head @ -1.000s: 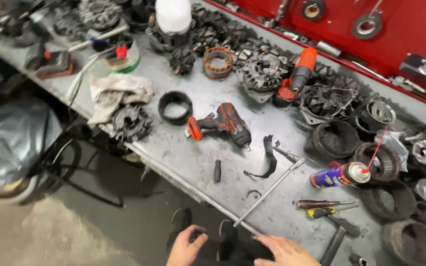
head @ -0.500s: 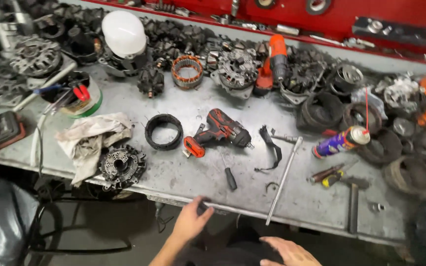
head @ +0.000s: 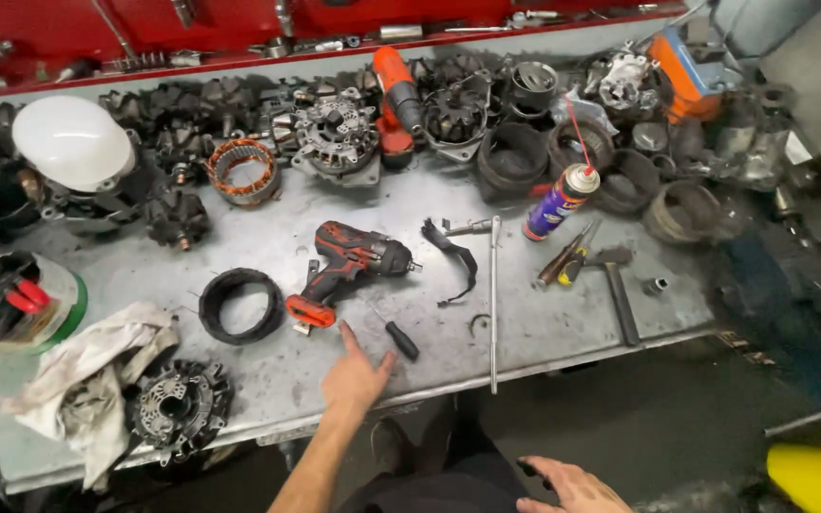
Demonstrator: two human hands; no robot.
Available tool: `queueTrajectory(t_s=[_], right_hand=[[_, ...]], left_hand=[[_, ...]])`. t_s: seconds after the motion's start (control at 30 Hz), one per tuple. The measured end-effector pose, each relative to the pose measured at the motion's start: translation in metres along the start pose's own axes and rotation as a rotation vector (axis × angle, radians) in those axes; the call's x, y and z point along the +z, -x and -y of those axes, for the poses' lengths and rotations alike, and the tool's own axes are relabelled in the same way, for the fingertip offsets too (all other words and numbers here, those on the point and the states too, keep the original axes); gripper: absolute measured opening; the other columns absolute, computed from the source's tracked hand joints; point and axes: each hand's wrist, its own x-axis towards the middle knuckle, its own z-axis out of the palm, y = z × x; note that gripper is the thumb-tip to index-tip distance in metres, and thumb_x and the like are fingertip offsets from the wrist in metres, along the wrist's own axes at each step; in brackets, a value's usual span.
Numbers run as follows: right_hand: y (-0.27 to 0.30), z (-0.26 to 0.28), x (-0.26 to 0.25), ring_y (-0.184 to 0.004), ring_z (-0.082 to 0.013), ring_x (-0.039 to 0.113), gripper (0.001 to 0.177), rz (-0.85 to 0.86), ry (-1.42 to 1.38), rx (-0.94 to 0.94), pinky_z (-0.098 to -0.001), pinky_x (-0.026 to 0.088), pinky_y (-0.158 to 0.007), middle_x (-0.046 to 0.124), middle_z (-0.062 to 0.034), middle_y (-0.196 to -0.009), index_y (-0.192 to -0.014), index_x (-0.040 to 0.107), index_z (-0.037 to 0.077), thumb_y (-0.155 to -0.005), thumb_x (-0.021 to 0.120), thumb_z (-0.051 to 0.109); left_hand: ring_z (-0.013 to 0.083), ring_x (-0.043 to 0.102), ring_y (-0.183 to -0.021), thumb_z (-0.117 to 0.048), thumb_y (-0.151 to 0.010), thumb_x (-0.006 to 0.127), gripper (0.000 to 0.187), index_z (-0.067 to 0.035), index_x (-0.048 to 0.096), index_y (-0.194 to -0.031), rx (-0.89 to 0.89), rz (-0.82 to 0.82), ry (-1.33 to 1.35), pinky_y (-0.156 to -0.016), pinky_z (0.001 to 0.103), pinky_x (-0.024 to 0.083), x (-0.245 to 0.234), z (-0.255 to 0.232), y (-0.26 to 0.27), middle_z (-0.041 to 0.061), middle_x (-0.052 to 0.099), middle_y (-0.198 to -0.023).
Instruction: The person removes a metal component from a lathe chuck and places it on a workbench. They then pick up a small metal bar, place it in a bench vise, and tighten the vise using a screwdriver. The person continues to adjust the vise and the metal bar.
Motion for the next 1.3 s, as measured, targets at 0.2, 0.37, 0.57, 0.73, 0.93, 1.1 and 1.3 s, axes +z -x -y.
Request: queueTrajectory(t_s=[0.2, 0.37, 0.57, 0.73, 0.93, 1.1, 1.3], right_hand=[[0.007, 0.006, 0.013, -0.146, -0.0309, 0.041, 0.090, 0.019, 0.029, 0.096, -0.0567, 0.039, -0.119, 0.038, -0.0047, -0.160, -0.154, 0.036, 0.030, -0.086, 0.054, 0.086], [0.034, 0.050, -0.012, -0.144, -0.0243, 0.047, 0.080, -0.002, -0.033, 0.074, -0.0467, 0.040, -0.119, 0.047, -0.0013, -0.156, -0.152, 0.041, 0.025, -0.091, 0.062, 0.073], [0.043, 0.059, -0.011, -0.136, -0.0212, 0.055, 0.070, -0.108, -0.005, 0.096, -0.0393, 0.045, -0.114, 0.054, 0.0039, -0.149, -0.148, 0.043, 0.033, -0.090, 0.071, 0.061], [0.049, 0.069, -0.020, -0.135, -0.0198, 0.056, 0.068, -0.171, -0.027, 0.060, -0.0359, 0.045, -0.112, 0.057, 0.0062, -0.147, -0.145, 0.049, 0.029, -0.088, 0.072, 0.059], [0.061, 0.096, -0.040, -0.142, -0.0198, 0.047, 0.066, -0.135, -0.075, 0.091, -0.0379, 0.038, -0.117, 0.051, 0.0055, -0.153, -0.148, 0.045, 0.028, -0.092, 0.067, 0.057], [0.049, 0.094, -0.031, -0.126, -0.0251, 0.058, 0.061, -0.270, -0.057, -0.090, -0.0400, 0.043, -0.106, 0.063, 0.0004, -0.137, -0.138, 0.056, 0.020, -0.087, 0.068, 0.051], [0.049, 0.096, -0.030, -0.120, -0.0341, 0.060, 0.066, -0.282, -0.074, -0.146, -0.0440, 0.046, -0.100, 0.063, -0.0094, -0.135, -0.137, 0.057, 0.011, -0.087, 0.066, 0.052]], left_hand=[[0.0427, 0.072, -0.096, -0.078, -0.086, 0.045, 0.119, -0.002, -0.003, -0.165, -0.061, -0.008, 0.038, -0.085, 0.048, 0.056, -0.020, -0.008, -0.005, 0.024, 0.073, -0.104], [0.0412, 0.072, -0.099, -0.080, -0.087, 0.038, 0.117, 0.000, 0.003, -0.165, -0.072, 0.037, 0.019, -0.087, 0.047, 0.055, -0.031, -0.019, -0.004, 0.024, 0.074, -0.107], [0.0403, 0.073, -0.099, -0.082, -0.085, 0.036, 0.115, -0.003, 0.011, -0.166, -0.052, 0.049, -0.042, -0.086, 0.048, 0.056, -0.028, -0.022, -0.001, 0.023, 0.075, -0.107], [0.0427, 0.070, -0.110, -0.079, -0.083, 0.047, 0.106, -0.013, 0.026, -0.162, 0.004, 0.091, 0.001, -0.092, 0.051, 0.056, -0.020, -0.014, 0.025, 0.023, 0.071, -0.120], [0.0213, 0.071, -0.073, -0.040, -0.078, 0.079, 0.039, -0.025, 0.073, -0.114, 0.166, 0.188, 0.222, -0.072, 0.033, 0.057, 0.021, 0.000, 0.062, 0.003, 0.072, -0.075], [0.0245, 0.076, -0.079, -0.051, -0.079, 0.074, 0.037, -0.018, 0.077, -0.098, 0.551, 0.264, 0.281, -0.076, 0.032, 0.060, 0.065, 0.007, 0.072, 0.004, 0.081, -0.085], [0.0231, 0.067, -0.061, -0.055, -0.088, 0.065, 0.047, -0.013, 0.069, -0.067, 0.479, 0.290, 0.244, -0.064, 0.031, 0.056, 0.081, 0.018, 0.060, 0.006, 0.071, -0.063]])
